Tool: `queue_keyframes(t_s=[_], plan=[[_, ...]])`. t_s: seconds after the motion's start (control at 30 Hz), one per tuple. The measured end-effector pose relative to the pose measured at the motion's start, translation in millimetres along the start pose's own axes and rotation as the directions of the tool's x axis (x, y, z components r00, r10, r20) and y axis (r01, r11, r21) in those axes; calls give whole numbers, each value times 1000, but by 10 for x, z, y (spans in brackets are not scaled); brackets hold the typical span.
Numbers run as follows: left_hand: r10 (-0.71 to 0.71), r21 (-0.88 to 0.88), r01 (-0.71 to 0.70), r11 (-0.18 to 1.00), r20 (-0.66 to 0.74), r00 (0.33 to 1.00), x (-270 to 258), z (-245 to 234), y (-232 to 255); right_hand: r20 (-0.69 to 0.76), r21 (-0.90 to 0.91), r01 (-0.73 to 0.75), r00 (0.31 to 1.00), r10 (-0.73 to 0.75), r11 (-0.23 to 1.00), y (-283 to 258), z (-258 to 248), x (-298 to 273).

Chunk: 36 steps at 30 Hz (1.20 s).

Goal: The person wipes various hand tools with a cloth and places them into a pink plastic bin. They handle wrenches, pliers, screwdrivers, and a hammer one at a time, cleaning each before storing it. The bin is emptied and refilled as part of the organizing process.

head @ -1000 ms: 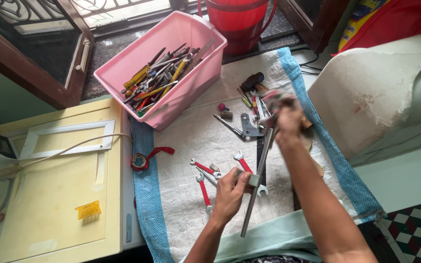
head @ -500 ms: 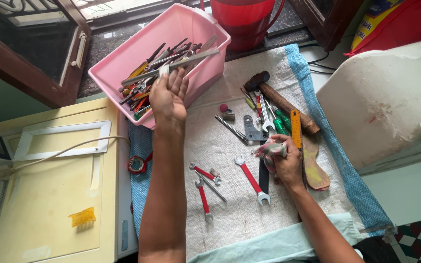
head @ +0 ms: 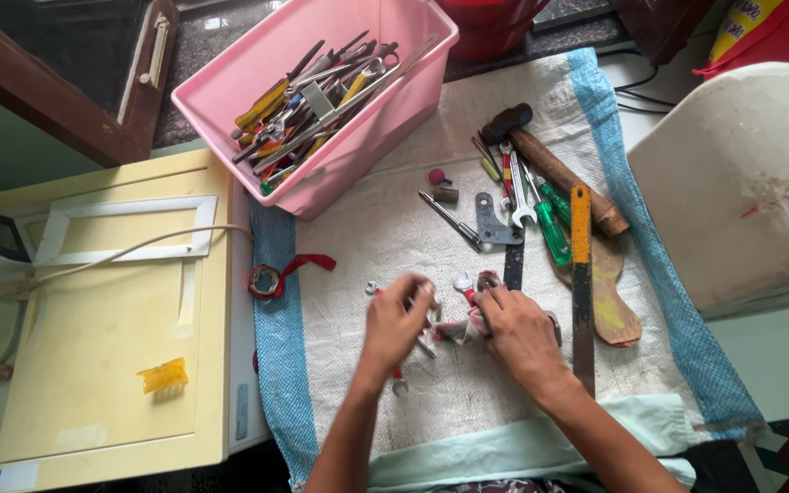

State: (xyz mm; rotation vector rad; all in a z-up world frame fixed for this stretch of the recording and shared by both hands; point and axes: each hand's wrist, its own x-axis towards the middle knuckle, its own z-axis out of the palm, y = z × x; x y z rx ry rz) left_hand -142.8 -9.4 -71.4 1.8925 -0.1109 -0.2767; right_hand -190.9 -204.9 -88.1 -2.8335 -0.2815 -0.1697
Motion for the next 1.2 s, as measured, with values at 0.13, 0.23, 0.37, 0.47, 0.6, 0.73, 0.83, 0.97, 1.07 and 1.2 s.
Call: queue_keyframes(t_s=[0.13, 0.23, 0.37, 0.47, 0.6, 0.73, 0.83, 0.97, 1.07, 1.2], plan=[[-45, 21, 44, 999, 15, 999, -443, 282, -128, 104, 121, -91, 991, 79, 989, -53, 117, -56], [166, 156, -155, 975, -60, 984, -672, 399, -144, 110, 97, -143, 985, 132, 985, -60, 172, 60], [72, 220, -58, 974, -55, 996, -857, 575, -184, 257, 502, -465, 885, 387, 730, 86, 169, 171], [43, 56, -42, 998, -7, 999, -905, 737, -215, 314, 915, -381, 879, 359, 133, 127, 190, 75], [-33, -409, 79, 909, 118, 992, -872, 875, -228, 206, 952, -124, 936, 286, -280, -60, 230, -212], [13, -301, 24, 953, 122, 992, -888, 788, -302, 232, 914, -126, 942, 242, -385, -80, 110, -230], [-17, -250, 96, 963, 299, 954, -942, 752, -353, 251, 850, -99, 939, 233, -517, 73, 71, -106], [-44, -187, 122, 975, 372, 927, -968, 857, -341, -23, 980, 93, 933, 359, -177, 116, 289, 34], [-1, -148, 44, 988, 281, 960, -1022, 949, -387, -308, 947, 243, 870, 385, 210, 158, 391, 87], [76, -262, -24, 965, 189, 979, -949, 920, -494, -289, 936, 352, 746, 600, 12, 353, 126, 162]])
